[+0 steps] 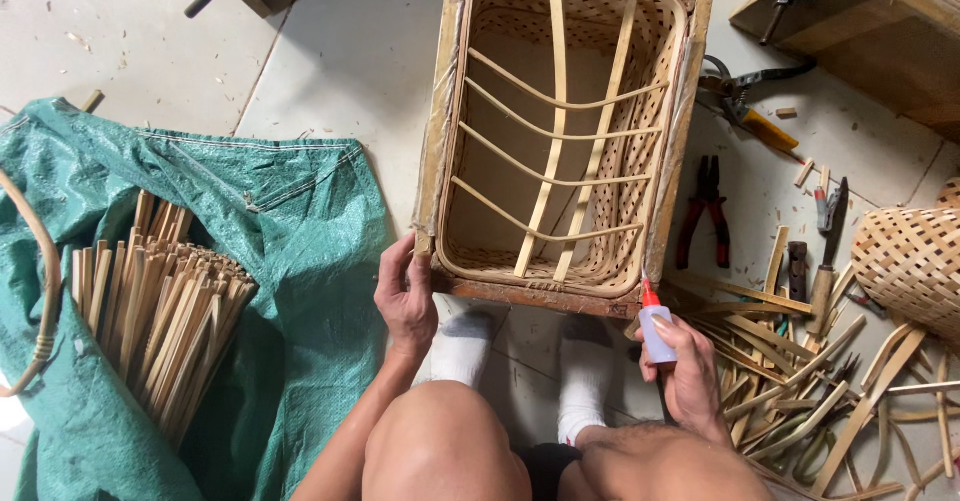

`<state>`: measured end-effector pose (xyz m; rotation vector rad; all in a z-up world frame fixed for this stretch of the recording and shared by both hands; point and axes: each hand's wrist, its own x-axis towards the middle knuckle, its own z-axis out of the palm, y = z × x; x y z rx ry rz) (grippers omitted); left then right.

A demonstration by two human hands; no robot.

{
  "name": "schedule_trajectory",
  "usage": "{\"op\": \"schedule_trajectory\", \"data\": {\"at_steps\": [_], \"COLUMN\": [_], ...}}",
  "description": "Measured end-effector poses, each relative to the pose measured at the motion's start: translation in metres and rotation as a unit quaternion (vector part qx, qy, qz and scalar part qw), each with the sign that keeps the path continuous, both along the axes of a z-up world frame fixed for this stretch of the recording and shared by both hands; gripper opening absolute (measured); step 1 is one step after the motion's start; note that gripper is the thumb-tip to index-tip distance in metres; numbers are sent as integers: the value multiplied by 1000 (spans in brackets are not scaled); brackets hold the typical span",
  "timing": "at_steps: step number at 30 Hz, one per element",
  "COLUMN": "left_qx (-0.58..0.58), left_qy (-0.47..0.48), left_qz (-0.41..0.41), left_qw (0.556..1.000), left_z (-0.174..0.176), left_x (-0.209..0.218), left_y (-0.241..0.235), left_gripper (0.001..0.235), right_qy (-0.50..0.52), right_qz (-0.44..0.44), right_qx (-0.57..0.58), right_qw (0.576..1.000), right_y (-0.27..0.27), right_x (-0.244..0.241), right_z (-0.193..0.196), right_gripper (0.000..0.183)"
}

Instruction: The person assembles a rectangular woven basket by applying glue to the frame and inserting bamboo strips. They use a hammer to secure the strips and a knife to trim excess material. The basket is held in a wooden jig during the process.

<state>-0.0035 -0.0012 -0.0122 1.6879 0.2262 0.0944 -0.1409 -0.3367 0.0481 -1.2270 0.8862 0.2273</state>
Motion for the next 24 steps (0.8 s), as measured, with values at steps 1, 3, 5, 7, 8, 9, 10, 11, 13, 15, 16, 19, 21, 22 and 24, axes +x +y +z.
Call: {"op": "schedule_trajectory", "data": {"at_steps": [1, 3, 5, 7, 8, 9, 10, 11, 13, 15, 16, 19, 21, 22, 24], "left_qx": [-4, -11, -45, -81, -103, -125, -117, -109, -106, -112, -118, -120, -99, -107, -124], "left_qy": [6, 21, 26, 68, 105, 142, 154, 167, 179, 179, 178, 181, 192, 192, 193], "left_qz": [-3, -7, -50, -73, -78, -82, -87, -93, -100, -99, -98, -96, -95, -93, -88], "left_qw": [1000, 1000, 997, 992, 986, 979, 977, 976, 973, 972, 972, 971, 972, 971, 969], "left_z": [0, 0, 0, 0, 1, 1, 2, 4, 6, 9, 10, 12, 12, 12, 12], "left_x": [1, 1, 3, 4, 5, 6, 6, 7, 9, 10, 10, 11, 11, 11, 11], "left_y": [0, 0, 3, 7, 8, 9, 10, 11, 10, 9, 9, 8, 8, 8, 7], "left_gripper": [30, 33, 41, 51, 58, 64, 67, 71, 75, 78, 78, 78, 77, 77, 77], "right_qy": [3, 19, 29, 36, 27, 15, 5, -10, -37, -68, -84, -98, -91, -86, -84], "right_qz": [-2, 2, 52, 143, 208, 268, 321, 350, 403, 422, 432, 425, 432, 434, 443], "right_qx": [7, -20, -76, -160, -277, -390, -497, -529, -593, -617, -627, -653, -653, -654, -655], "right_qw": [1000, 1000, 995, 976, 938, 881, 806, 773, 696, 661, 643, 619, 615, 613, 606], "right_y": [1, 5, 11, 16, 18, 19, 19, 17, 12, 10, 10, 11, 12, 11, 8], "right_x": [0, -1, 2, 6, 9, 13, 16, 20, 28, 36, 39, 42, 43, 44, 44], "right_z": [1, 8, 22, 42, 51, 59, 68, 75, 86, 92, 93, 97, 98, 98, 96], "right_gripper": [43, 40, 39, 36, 37, 39, 42, 48, 60, 60, 59, 55, 55, 55, 54]}}
